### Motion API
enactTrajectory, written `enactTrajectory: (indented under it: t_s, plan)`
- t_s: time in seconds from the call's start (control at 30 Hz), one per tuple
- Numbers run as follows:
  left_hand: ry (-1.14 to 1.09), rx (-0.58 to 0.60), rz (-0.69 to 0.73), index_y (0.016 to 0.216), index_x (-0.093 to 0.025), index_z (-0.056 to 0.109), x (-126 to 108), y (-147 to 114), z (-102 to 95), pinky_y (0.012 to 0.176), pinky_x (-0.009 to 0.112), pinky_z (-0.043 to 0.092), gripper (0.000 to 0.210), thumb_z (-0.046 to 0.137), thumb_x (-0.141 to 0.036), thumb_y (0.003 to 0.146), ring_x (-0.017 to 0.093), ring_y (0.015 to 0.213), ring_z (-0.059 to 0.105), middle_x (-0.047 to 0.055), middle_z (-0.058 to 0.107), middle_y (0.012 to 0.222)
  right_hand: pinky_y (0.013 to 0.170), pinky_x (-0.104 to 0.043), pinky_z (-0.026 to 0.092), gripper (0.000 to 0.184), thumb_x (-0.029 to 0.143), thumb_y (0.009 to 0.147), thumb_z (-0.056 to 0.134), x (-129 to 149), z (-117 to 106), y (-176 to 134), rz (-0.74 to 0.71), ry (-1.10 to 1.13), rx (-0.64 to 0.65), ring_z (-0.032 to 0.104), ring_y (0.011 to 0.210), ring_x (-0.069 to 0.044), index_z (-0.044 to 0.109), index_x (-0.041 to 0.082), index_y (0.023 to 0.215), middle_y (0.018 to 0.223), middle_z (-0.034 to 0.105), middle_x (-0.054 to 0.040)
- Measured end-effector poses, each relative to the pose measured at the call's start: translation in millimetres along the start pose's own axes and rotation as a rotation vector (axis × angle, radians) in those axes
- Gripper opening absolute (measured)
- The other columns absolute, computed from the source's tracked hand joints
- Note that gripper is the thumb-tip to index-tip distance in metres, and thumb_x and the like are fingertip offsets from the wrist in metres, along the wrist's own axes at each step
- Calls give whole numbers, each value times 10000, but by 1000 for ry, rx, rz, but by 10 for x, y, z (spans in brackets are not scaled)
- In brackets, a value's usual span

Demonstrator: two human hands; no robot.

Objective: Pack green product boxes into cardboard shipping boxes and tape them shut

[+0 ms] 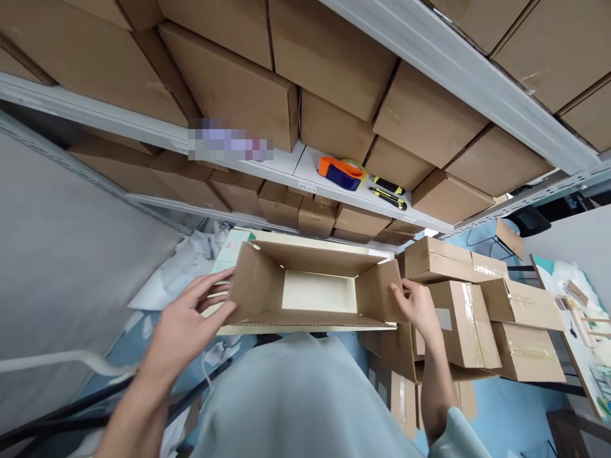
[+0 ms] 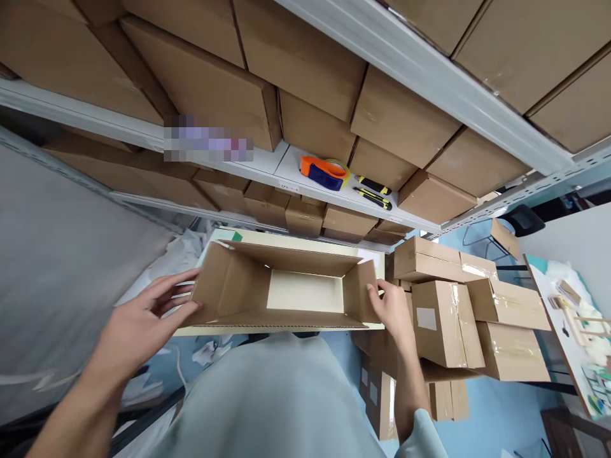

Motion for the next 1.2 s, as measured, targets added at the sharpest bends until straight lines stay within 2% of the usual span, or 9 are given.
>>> enactTrajectory:
  t_s: [0.1, 0.2, 0.37, 0.47, 0.67, 0.83, 1.0, 1.1, 1.2]
  plan:
    - [34, 163, 52, 1136, -277, 869, -36, 71, -63, 912, 363, 700, 493, 752, -531, 729, 242, 934, 775, 58, 796, 1190, 539, -290, 301, 500, 642, 1026, 554, -93, 10, -83, 91, 27, -106, 449, 535, -177, 606, 250, 721, 562, 557, 8]
    - [81, 200, 105, 1145, -280, 872, -147, 97, -12, 883, 329, 684, 465, 702, -518, 783, 233, 945, 762, 51, 788, 1182, 537, -297, 322, 458, 614, 1014, 561, -80, 106, -160, 167, 29, -172, 470, 532, -194, 683, 243, 775, 570, 595, -7]
    - [160, 206, 118, 1297, -295, 828, -330, 90, 106, 650, 269, 609, 521, 643, -437, 831, 212, 881, 744, 47, 762, 1213, 576, -304, 320, 382, 517, 1008, 552, 138, 277, -185, 245, -9, -193, 425, 523, -191, 612, 268, 724, 534, 526, 23]
    - [191, 202, 118, 1304, -295, 820, -362, 129, 52, 552, 265, 543, 531, 619, -439, 834, 221, 879, 743, 48, 746, 1209, 594, -307, 306, 403, 503, 1019, 543, 263, 276, -188, 220, -16, -200, 415, 538, -185, 556, 270, 689, 543, 498, 26]
    - [316, 137, 170, 1345, -366, 798, -311, 261, -152, 631, 341, 547, 563, 633, -466, 816, 228, 822, 720, 3, 745, 1208, 628, -312, 340, 384, 488, 1020, 546, 403, 426, -112, 185, -32, -215, 478, 581, -191, 615, 257, 720, 654, 598, -12]
    - [418, 111, 233, 1361, -407, 796, -292, 216, -69, 664, 342, 519, 543, 606, -453, 854, 187, 634, 618, -12, 702, 1007, 651, -309, 395, 316, 473, 1017, 529, 506, 796, 40, 215, 10, -222, 579, 609, -223, 741, 242, 974, 661, 602, -2]
    - [349, 278, 289, 1414, -374, 786, -153, 183, 56, 633, 343, 506, 579, 651, -476, 861, 196, 590, 569, 23, 727, 1064, 695, -304, 478, 450, 604, 1006, 602, 570, 881, 77, 200, 163, -86, 685, 679, -232, 706, 230, 1234, 709, 652, 24]
    - [248, 387, 287, 1344, -363, 829, 28, 268, 78, 737, 370, 556, 611, 766, -478, 747, 292, 786, 685, 57, 772, 1073, 695, -311, 529, 585, 699, 983, 636, 540, 835, 79, 168, 298, 82, 717, 681, -210, 689, 244, 1345, 832, 722, 11]
    - [140, 504, 254, 1138, -364, 889, 208, 359, 86, 943, 412, 580, 473, 829, -433, 674, 364, 991, 720, 78, 808, 1073, 742, -324, 559, 537, 651, 977, 684, 431, 773, 93, 157, 274, 130, 744, 724, -204, 717, 258, 1341, 894, 769, -1]
Point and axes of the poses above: each hand's wrist, its own y-axis towards the middle knuckle, its own z-axis out of the palm, x = y × z, the point moved 1 cm from there along y, towards the middle knuckle
